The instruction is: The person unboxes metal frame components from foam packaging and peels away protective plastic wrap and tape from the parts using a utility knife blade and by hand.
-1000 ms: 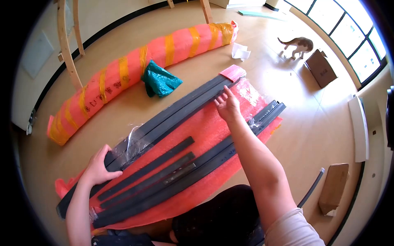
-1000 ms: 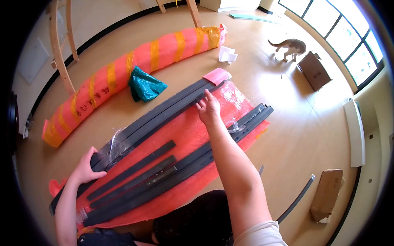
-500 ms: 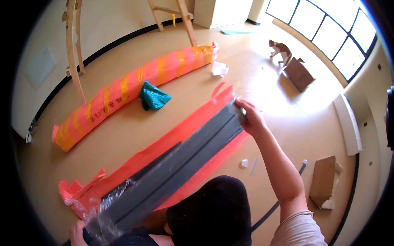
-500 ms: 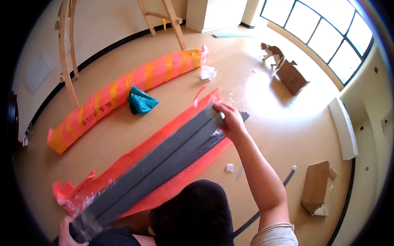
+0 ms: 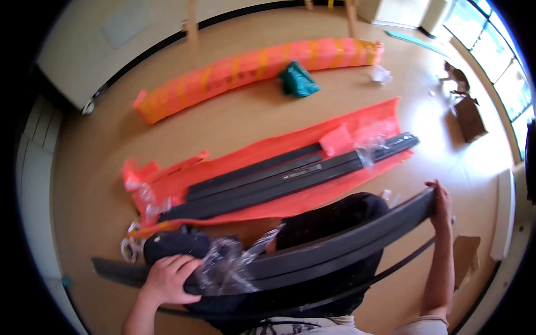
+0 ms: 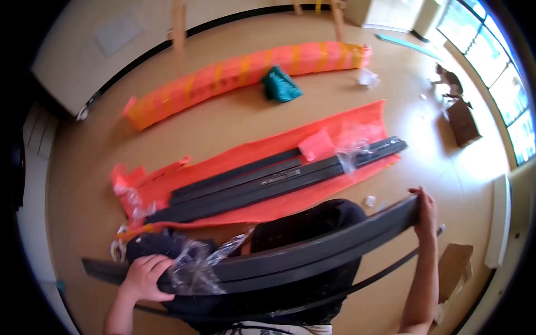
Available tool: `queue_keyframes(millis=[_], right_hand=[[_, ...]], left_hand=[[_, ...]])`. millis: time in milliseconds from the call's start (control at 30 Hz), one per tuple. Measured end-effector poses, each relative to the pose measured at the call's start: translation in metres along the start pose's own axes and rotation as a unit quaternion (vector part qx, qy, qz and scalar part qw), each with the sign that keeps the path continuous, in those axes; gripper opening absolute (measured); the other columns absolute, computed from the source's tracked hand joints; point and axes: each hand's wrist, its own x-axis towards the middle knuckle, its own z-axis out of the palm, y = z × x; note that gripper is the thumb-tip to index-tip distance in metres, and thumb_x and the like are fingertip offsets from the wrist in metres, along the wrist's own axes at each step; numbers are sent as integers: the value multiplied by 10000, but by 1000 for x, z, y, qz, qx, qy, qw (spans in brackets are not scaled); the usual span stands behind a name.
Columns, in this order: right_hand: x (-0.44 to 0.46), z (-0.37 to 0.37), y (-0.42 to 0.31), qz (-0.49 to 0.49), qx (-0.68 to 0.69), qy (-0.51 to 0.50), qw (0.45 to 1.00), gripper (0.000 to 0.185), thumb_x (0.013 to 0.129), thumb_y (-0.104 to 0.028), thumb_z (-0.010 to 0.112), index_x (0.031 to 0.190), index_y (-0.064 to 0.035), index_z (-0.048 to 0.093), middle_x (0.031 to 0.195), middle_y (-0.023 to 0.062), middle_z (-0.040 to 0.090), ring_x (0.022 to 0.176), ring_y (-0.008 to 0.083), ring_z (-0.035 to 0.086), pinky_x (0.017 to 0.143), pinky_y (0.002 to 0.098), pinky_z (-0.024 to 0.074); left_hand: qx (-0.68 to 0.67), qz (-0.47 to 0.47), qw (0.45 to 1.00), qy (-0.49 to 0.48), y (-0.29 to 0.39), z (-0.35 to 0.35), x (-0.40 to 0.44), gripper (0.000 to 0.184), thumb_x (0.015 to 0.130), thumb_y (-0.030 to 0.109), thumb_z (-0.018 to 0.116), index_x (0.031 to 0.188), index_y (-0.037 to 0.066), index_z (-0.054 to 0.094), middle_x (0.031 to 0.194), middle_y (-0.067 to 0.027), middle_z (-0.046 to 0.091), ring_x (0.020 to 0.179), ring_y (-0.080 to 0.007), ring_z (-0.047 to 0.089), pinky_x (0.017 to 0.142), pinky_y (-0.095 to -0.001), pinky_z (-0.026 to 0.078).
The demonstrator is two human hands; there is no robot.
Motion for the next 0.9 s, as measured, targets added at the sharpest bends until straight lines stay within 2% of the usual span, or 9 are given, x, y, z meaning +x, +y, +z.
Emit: queue_keyframes(millis=[100, 267, 333, 433, 533, 567, 667, 800, 900], right_hand=[[-5, -17, 4, -41, -43, 29, 998, 405, 1041, -423, 601, 1003, -55, 767, 892, -28, 549, 861, 85, 468, 804, 249, 381], [9, -41, 26, -94, -136, 68, 984, 438, 1070, -409, 549, 1064, -24, 757, 995, 13, 638, 936, 127, 537, 874, 260, 410], [13, -44, 32, -125, -181, 68, 973, 438, 1079, -391, 536, 1097, -8, 747, 1031, 37, 660, 963, 142, 554, 887, 278, 426], [6, -35, 33, -268, -292, 142, 907, 425, 1080, -300, 531, 1385, -8, 581, 1268, 138, 637, 1147, 243, 607, 1024, 399, 458], [-92, 63, -50, -473, -420, 68, 771, 512, 1012, -339, 632, 1407, -23, 551, 1386, 169, 572, 1235, 335, 583, 1062, 444, 453], [-118, 83, -45, -493, -347, -43, 797, 660, 901, -457, 744, 1363, -18, 573, 1410, 178, 541, 1276, 390, 542, 1068, 511, 436], [-206, 169, -94, -551, -393, -381, 629, 680, 719, -574, 830, 1241, -165, 677, 1309, 103, 596, 1180, 302, 608, 1002, 517, 471], [-229, 214, -88, -579, -438, -471, 500, 682, 683, -436, 802, 1280, -137, 661, 1163, 60, 641, 1048, 244, 649, 908, 409, 518], [-235, 217, -76, -598, -431, -442, 512, 727, 587, -373, 785, 1247, -95, 661, 1089, 69, 645, 937, 222, 645, 823, 386, 522]], left_hand=[[-2, 6, 1000, -8, 14, 6, 9, 770, 595, 423, 896, 1226, 79, 622, 1118, -87, 657, 993, -291, 681, 865, -403, 565], [-107, -18, 994, 33, 41, 11, 26, 810, 679, 522, 899, 1260, 47, 595, 1176, -89, 664, 996, -288, 685, 933, -402, 519], [-234, -72, 967, 76, 50, 26, 32, 759, 731, 337, 917, 1330, 25, 570, 1070, -72, 713, 949, -255, 695, 903, -379, 514], [-394, -158, 902, 83, 61, 41, 39, 544, 770, 174, 887, 1248, 44, 663, 970, -56, 738, 842, -221, 704, 789, -342, 545], [-356, -113, 925, 69, 62, 56, 39, 310, 787, 57, 848, 1083, 81, 760, 893, -52, 733, 741, -201, 692, 687, -313, 552], [-347, -72, 928, 117, 64, 63, 37, 241, 789, 57, 843, 1018, 90, 778, 863, -46, 722, 727, -202, 684, 672, -319, 550], [-295, 0, 938, 181, 69, 75, 33, 196, 783, 65, 838, 971, 110, 801, 821, -26, 696, 708, -201, 669, 646, -322, 539], [-238, 15, 953, 184, 73, 78, 27, 278, 768, 165, 864, 1027, 96, 790, 858, -30, 684, 736, -218, 662, 679, -339, 536], [-188, -143, 959, 157, 85, 63, 33, 568, 774, 429, 858, 1200, 80, 719, 977, -76, 657, 842, -279, 663, 774, -377, 543]])
